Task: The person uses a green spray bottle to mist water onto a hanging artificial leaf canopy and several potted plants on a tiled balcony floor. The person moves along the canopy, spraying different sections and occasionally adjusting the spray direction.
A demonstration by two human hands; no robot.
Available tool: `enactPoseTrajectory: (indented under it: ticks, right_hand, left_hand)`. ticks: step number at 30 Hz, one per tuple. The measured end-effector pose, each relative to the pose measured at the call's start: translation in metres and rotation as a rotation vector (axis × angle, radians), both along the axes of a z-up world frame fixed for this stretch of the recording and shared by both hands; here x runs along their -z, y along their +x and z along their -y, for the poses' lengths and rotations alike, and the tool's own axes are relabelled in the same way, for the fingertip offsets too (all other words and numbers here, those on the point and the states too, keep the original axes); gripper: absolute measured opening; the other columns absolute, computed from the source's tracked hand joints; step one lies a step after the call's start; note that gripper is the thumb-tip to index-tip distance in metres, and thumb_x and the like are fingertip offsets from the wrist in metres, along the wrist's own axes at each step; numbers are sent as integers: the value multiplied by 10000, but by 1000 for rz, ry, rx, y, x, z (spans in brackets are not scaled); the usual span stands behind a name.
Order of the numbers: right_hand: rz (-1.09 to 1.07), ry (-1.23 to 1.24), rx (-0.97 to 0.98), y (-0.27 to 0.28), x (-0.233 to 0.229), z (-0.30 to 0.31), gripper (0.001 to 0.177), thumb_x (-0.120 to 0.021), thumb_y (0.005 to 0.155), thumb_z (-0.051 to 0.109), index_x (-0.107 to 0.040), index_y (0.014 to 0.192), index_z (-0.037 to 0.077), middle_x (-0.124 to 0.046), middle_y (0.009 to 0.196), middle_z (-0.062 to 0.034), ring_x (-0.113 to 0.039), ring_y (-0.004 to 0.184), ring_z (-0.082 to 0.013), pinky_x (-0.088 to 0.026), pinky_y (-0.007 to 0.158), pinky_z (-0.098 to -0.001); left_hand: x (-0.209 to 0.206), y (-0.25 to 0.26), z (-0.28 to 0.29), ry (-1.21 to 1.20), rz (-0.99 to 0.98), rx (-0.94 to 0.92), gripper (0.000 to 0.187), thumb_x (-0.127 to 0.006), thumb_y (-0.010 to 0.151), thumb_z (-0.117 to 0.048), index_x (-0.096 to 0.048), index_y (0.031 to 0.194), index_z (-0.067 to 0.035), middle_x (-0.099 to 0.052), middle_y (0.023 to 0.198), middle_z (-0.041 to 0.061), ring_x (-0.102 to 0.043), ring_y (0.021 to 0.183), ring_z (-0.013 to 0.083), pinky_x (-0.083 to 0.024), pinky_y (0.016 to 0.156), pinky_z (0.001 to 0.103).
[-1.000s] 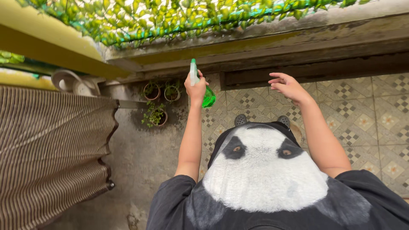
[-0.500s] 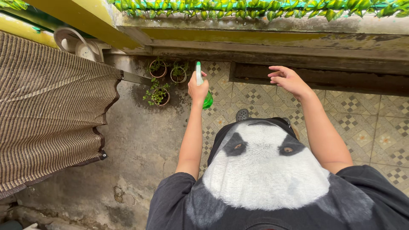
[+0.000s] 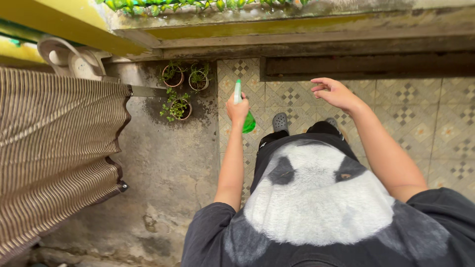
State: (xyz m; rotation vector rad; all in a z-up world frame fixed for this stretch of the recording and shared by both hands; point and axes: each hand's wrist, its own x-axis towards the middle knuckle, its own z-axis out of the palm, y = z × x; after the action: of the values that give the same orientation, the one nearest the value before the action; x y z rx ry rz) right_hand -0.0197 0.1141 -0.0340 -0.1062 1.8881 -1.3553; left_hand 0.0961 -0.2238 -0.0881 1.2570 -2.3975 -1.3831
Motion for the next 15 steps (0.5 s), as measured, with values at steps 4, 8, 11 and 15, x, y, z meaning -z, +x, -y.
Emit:
enactPoseTrajectory:
  ticks: [4, 8, 11, 15]
  right_hand:
    - [-14, 24, -15, 9, 5, -7, 598, -637, 908, 106, -514, 1492, 87, -665, 1311, -112, -633, 1169, -186, -497, 994, -323]
    - [-31, 55, -93, 15, -7, -8, 804, -735, 820, 152, -406, 1552, 122, -624, 1376, -109, -643, 1139, -217, -532, 942, -361]
    - [-193, -7, -129, 21, -9, -15, 974, -838, 745, 158, -320, 1567, 94, -511, 1464, -161, -564, 1236, -257, -533, 966, -378]
    - [-578, -211, -42, 29, -8, -34, 1081, -890, 727, 121, -232, 1577, 8, -400, 1547, -251, -441, 1391, -340, -440, 1069, -424]
  left_hand:
    - [-3, -11, -41, -76, -91, 183, 156, -678, 767, -147, -694, 921, -167, -727, 834, 61, -713, 778, 267, -530, 710, 399]
    - [-24, -22, -93, -103, -207, 423, 218, -693, 840, -168, -655, 1054, -154, -715, 1013, 61, -694, 949, 270, -520, 785, 382]
    - [-42, -41, -138, -71, -399, 548, 259, -707, 936, -215, -626, 1165, -122, -695, 1081, 76, -685, 1032, 278, -532, 869, 385]
    - [-67, -63, -211, 31, -400, 605, 473, -714, 949, -263, -566, 1339, -40, -626, 1172, 136, -663, 1021, 280, -543, 860, 382]
